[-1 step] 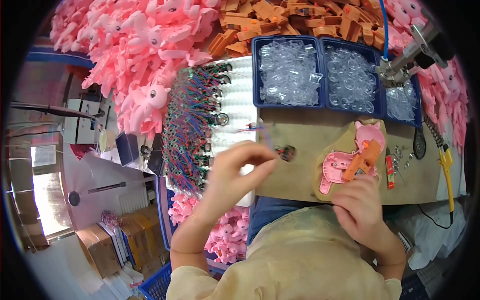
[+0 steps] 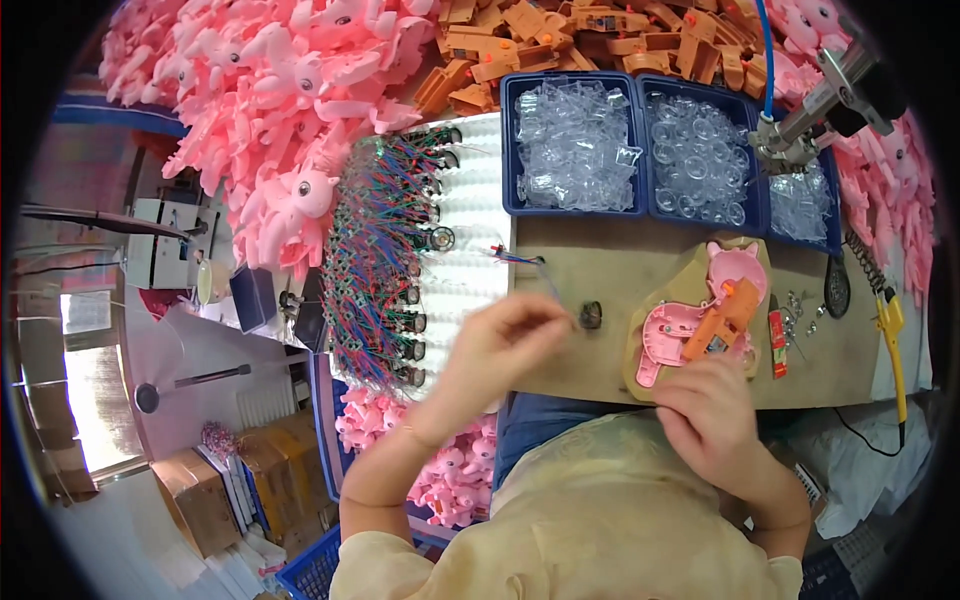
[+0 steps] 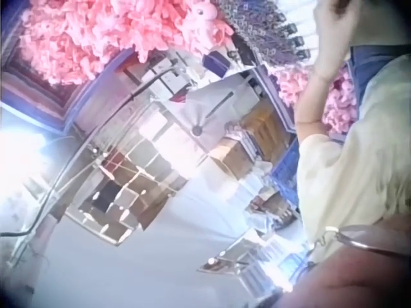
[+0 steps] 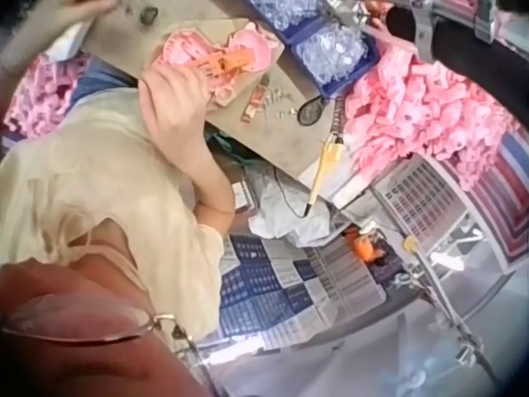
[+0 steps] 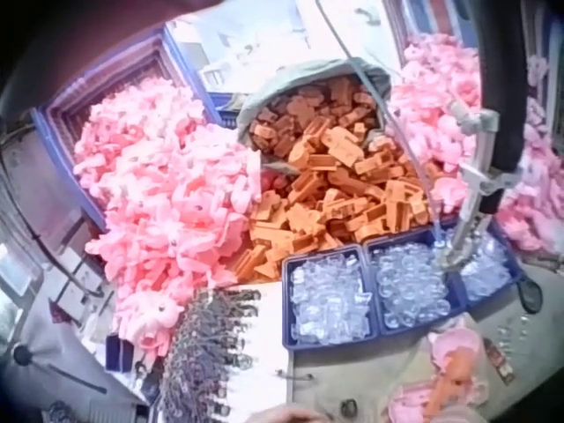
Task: The worker assembles a pink plastic toy pony, installing internal mechanical parts and wiring using factory tools.
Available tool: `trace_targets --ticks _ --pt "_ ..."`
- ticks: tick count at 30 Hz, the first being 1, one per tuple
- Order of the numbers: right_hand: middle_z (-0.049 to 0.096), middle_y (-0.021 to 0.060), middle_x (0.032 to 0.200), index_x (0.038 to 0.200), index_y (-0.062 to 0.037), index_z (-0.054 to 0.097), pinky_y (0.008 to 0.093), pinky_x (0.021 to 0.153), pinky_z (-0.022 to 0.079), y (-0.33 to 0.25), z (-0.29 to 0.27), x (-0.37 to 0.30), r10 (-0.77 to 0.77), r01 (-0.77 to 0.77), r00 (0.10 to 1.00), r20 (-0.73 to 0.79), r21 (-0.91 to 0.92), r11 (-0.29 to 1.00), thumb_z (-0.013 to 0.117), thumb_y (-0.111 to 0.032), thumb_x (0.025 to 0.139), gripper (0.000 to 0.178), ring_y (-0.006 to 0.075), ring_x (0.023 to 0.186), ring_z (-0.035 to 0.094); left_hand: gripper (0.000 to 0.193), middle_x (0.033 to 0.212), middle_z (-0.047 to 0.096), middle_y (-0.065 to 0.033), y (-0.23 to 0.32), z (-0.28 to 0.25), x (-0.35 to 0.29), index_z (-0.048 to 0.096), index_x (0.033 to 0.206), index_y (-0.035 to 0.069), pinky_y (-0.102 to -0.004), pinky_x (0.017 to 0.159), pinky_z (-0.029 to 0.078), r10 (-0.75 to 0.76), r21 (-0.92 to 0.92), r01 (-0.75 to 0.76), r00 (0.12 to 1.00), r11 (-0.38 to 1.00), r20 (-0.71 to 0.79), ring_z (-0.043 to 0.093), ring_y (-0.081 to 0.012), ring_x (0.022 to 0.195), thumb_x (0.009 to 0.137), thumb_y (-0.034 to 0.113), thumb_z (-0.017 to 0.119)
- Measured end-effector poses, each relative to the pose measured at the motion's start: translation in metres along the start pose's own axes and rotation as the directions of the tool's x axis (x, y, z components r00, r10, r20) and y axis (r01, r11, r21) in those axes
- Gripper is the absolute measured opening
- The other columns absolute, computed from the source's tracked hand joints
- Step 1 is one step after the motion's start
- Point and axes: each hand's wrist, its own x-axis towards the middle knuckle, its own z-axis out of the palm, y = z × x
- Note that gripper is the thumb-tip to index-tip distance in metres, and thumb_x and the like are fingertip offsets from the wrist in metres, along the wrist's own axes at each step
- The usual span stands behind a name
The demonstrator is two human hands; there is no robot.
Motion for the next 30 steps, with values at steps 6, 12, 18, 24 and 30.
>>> trace_targets --ticks 6,12,18,24,30 --pt "0.055 0.0185 0.105 0.115 0.0017 0.050 0.0325 0.077 0.048 -0.006 0.041 0.017 0.260 -0.248 0.965 -0.018 0.248 0.936 0.065 0.002 0.071 0.047 0.0307 0.093 0.057 0.021 0.094 0.060 -0.0064 -0.039 0.062 -0.015 0.054 0.104 -0.002 -0.0243 0.075 0.049 0.088 -0.130 -0.098 0.993 0.987 -0.083 0.059 -0.0117 0.084 0.085 0.004 0.059" --pt "0.058 0.0129 0.089 0.104 0.0007 0.055 0.0338 0.067 0.049 0.013 0.041 0.020 0.200 -0.197 0.980 -0.002 0.166 0.966 0.063 0.004 0.074 0.031 0.0287 0.079 0.059 0.019 0.087 0.062 -0.0121 -0.014 0.028 -0.007 0.054 0.104 -0.002 -0.0295 0.072 0.049 0.386 0.604 -0.304 0.922 0.737 -0.007 0.063 -0.0200 0.082 0.085 0.001 0.056" --pt "0.059 0.0120 0.089 0.090 -0.0014 0.060 0.0340 0.064 0.048 0.010 0.040 0.021 0.054 -0.055 0.998 0.019 0.074 0.996 0.065 0.002 0.073 0.018 0.0265 0.075 0.059 0.027 0.079 0.058 -0.0158 -0.034 0.026 0.061 0.054 0.100 -0.002 -0.0382 0.066 0.047 0.457 0.829 -0.428 0.856 0.361 0.243 0.057 -0.0331 0.072 0.078 0.012 0.060" --pt "0.062 0.0101 0.090 0.082 -0.0042 0.061 0.0322 0.058 0.049 0.001 0.000 -0.001 -0.258 0.272 0.960 -0.106 0.146 0.951 0.068 0.000 0.066 0.019 0.0220 0.072 0.061 0.015 0.078 0.056 -0.0146 -0.044 0.024 0.063 0.052 0.085 0.002 -0.0407 0.067 0.045 0.368 0.855 -0.413 0.883 0.314 0.291 0.056 -0.0315 0.073 0.071 0.005 0.056" --pt "0.063 0.0116 0.090 0.084 -0.0041 0.057 0.0321 0.058 0.051 -0.004 -0.021 0.001 -0.357 0.374 0.927 -0.112 0.275 0.886 0.064 0.004 0.068 0.019 0.0236 0.071 0.062 0.019 0.079 0.059 -0.0108 0.010 -0.019 0.004 0.061 0.089 0.004 -0.0325 0.064 0.046 0.638 0.791 -0.365 0.769 0.492 -0.042 0.058 -0.0255 0.071 0.071 -0.004 0.060"
